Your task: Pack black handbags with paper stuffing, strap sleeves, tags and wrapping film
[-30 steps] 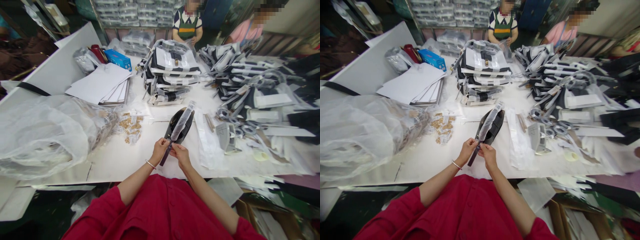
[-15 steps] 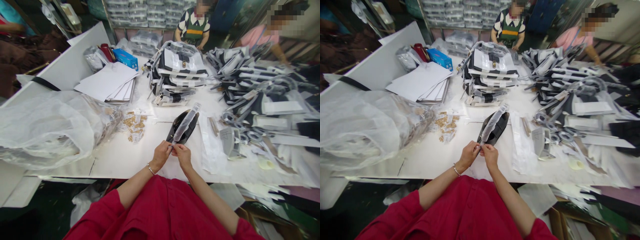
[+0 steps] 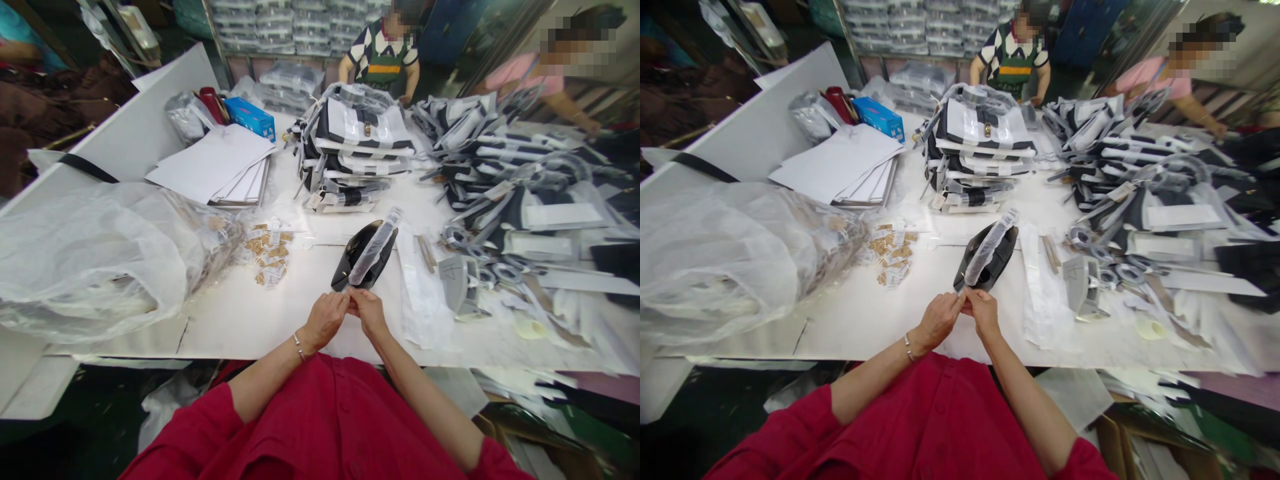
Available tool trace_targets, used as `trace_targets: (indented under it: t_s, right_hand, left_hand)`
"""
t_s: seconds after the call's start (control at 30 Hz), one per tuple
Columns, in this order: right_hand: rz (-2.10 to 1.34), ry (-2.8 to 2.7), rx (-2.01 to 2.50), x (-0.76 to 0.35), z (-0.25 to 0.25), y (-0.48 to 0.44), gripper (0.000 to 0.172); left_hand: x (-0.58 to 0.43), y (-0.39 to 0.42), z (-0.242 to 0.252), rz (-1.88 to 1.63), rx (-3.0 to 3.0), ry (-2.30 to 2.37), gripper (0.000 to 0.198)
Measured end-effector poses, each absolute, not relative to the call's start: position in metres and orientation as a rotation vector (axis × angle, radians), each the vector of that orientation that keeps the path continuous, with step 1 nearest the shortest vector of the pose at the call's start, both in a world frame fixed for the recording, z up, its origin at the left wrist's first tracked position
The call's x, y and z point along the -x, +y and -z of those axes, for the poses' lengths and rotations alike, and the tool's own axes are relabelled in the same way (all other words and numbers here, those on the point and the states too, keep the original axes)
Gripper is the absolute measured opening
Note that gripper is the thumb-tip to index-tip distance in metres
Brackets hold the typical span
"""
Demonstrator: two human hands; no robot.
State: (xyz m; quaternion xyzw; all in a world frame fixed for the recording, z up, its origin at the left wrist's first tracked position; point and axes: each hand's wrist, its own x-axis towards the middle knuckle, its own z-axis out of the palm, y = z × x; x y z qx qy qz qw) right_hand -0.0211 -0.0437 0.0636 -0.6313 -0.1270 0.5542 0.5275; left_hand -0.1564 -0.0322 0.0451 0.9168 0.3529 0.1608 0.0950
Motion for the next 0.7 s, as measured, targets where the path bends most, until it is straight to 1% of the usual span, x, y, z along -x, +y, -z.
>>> trace_targets:
  t_s: [0.1,0.2,0.33,0.4,0.47,0.6,0.7]
  right_hand:
    - [-1.363,-0.235,1.495,0.021,-0.063,-0.04,0.04]
    - [-1.404,-0.164,1.476,0.021,-0.063,-0.038,0.039]
    - [-1.422,-0.122,1.453,0.018,-0.063,-0.038,0.039]
    - [-1.444,-0.148,1.463,0.015,-0.063,-0.038,0.038]
    - [-1.47,-0.205,1.493,0.012,-0.064,-0.039,0.039]
    - [-1.434,-0.321,1.574,0.009,-0.065,-0.04,0.041]
    - [-1.337,-0.417,1.618,0.01,-0.064,-0.041,0.041]
  left_hand:
    - [0.167,-0.035,-0.036,-0.58,-2.614,1.172,0.037]
    - [0.187,-0.046,-0.021,-0.576,-2.532,1.189,0.027]
    - [0.225,-0.073,-0.005,-0.338,-2.579,0.778,0.02]
    - [0.245,-0.084,-0.004,-0.308,-2.515,0.662,0.017]
    - [0.258,-0.086,-0.009,-0.427,-2.383,0.747,0.015]
    - [0.242,-0.057,-0.037,-0.756,-1.934,1.202,0.017]
    - [0.197,-0.026,-0.053,-0.74,-1.542,1.231,0.023]
